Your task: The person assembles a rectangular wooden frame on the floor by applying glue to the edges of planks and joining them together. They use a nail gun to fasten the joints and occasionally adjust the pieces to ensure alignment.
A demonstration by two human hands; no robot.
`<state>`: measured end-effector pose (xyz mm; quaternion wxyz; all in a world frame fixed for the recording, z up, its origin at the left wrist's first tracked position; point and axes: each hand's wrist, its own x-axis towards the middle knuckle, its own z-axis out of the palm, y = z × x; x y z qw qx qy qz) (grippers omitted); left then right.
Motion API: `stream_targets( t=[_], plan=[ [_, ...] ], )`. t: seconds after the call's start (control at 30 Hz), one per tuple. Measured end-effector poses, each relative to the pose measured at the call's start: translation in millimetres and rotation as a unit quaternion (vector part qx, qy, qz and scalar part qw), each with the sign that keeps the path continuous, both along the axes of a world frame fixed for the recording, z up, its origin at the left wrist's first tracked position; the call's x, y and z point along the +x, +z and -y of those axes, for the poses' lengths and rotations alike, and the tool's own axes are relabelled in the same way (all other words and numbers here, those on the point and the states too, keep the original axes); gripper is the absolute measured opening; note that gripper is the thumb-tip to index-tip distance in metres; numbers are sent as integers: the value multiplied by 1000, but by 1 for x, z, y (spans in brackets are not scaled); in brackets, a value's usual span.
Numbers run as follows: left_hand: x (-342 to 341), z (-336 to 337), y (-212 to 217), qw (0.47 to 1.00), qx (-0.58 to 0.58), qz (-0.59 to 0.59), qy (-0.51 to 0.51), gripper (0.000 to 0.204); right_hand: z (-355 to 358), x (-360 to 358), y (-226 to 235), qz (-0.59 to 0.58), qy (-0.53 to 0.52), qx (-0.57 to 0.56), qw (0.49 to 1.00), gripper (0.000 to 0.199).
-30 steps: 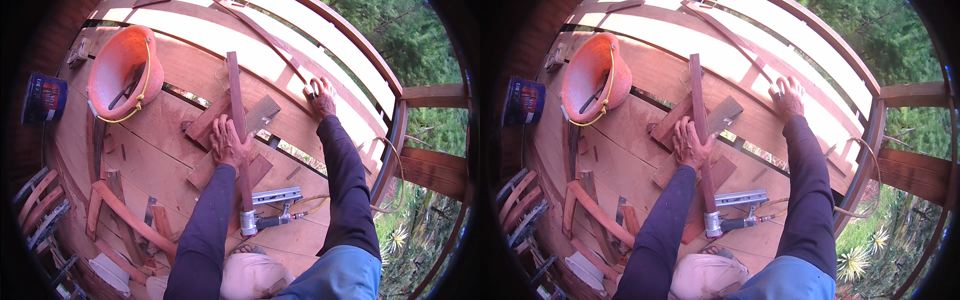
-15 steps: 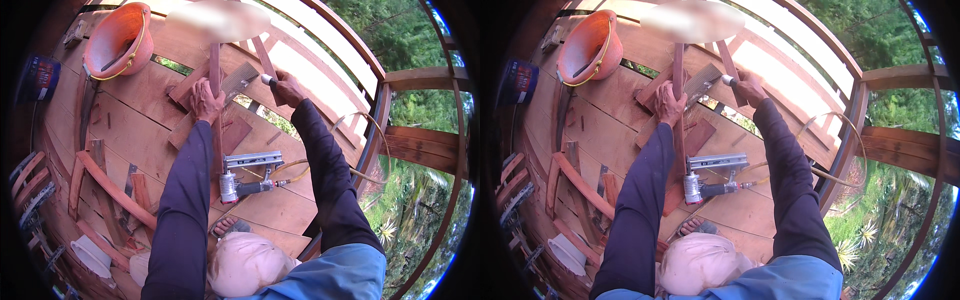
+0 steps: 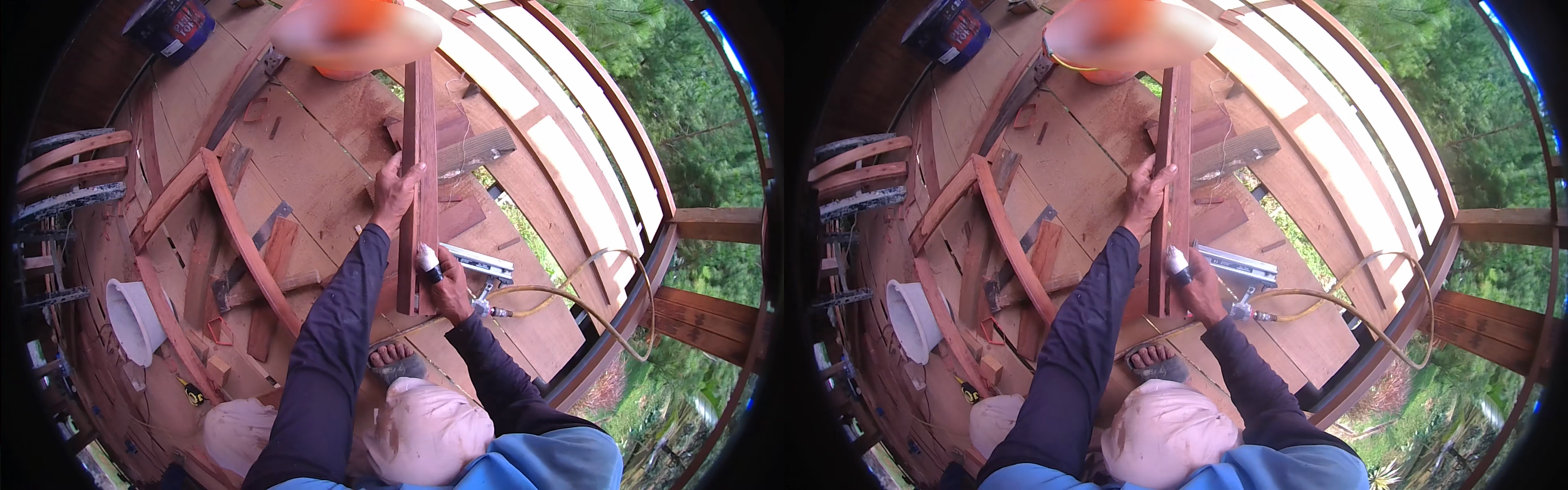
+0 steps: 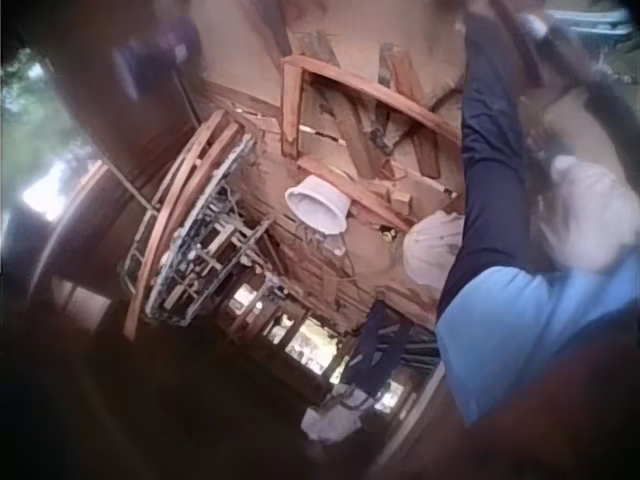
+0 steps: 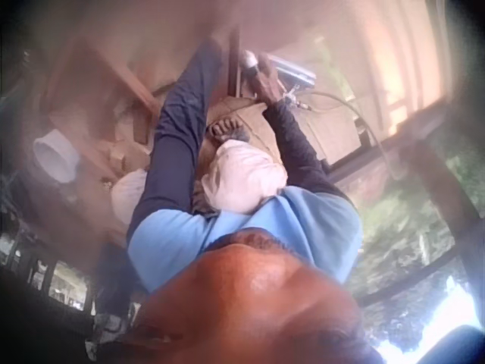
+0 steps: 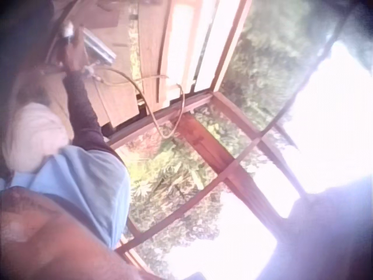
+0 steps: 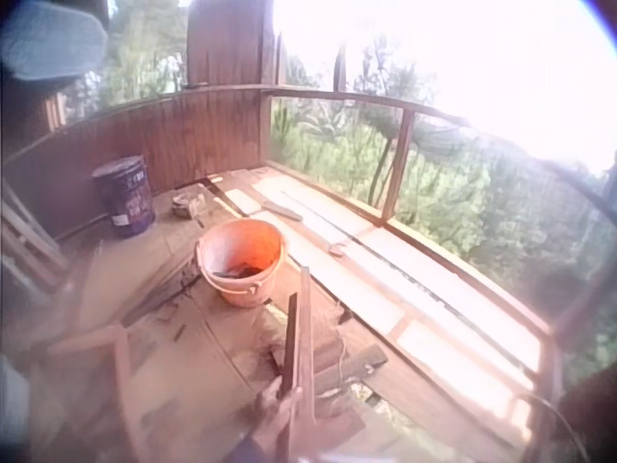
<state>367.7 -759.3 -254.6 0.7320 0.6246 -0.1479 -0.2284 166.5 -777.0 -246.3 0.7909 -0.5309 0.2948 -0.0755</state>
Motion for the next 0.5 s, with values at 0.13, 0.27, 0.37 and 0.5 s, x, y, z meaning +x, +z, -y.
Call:
stream_targets(
  t=[0.13,0.27,0.37,0.5],
  plan=[
    [8,-30,-5,999,23,5,28,34,-31,-10,-7,42,45,-25,998,28],
    [6,-57,-12,999,26,-14,37,32,-64,-17,-2,41,55,-42,997,26],
    [7,-72,-17,999,22,-31,37,33,-84,-14,-7,51,37,32,997,26],
    [3,-91,-10,992,100,44,65,38,-104,-18,7,37,4,44,998,24]
  ],
)
